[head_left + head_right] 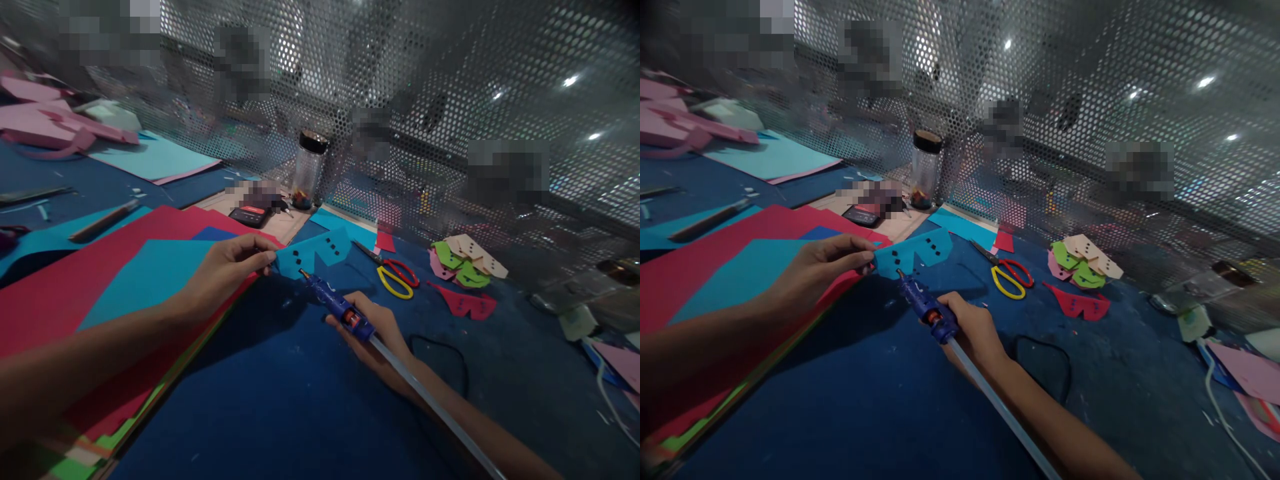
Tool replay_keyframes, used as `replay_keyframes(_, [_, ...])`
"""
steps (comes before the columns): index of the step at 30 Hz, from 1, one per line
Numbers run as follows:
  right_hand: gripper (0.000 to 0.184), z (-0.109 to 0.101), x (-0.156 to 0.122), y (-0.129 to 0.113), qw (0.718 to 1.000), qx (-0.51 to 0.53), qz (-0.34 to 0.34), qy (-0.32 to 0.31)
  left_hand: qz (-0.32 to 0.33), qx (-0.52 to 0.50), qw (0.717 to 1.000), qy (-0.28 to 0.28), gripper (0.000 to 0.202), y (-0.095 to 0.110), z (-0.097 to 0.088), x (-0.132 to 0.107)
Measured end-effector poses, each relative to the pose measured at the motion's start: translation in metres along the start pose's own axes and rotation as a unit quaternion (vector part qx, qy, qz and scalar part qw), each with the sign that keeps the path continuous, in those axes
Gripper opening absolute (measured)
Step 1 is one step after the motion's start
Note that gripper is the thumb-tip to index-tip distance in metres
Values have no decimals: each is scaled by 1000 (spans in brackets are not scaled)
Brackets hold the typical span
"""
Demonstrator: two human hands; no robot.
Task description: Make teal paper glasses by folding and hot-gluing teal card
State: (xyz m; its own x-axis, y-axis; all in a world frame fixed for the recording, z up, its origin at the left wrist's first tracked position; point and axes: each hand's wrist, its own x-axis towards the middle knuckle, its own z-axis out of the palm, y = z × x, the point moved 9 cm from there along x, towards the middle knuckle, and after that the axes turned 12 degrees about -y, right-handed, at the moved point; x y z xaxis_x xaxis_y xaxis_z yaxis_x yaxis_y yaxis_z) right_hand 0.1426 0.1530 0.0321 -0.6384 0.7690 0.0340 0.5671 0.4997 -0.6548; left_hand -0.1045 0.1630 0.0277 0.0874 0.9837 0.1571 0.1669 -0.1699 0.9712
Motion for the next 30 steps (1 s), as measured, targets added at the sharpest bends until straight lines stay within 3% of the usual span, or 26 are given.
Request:
replay_keyframes(6, [14, 3, 2, 6, 1000, -20, -15, 2, 1, -7, 1000, -6, 17, 2, 3, -1])
replay_keyframes(15, [21, 5, 3, 14, 998, -66, -8, 11, 2, -6, 1000, -15, 18, 1, 4, -1])
replay_keyframes(30, [16, 6, 4, 17, 999, -52, -3, 6, -4, 16, 1000, -11, 20, 4, 5, -1])
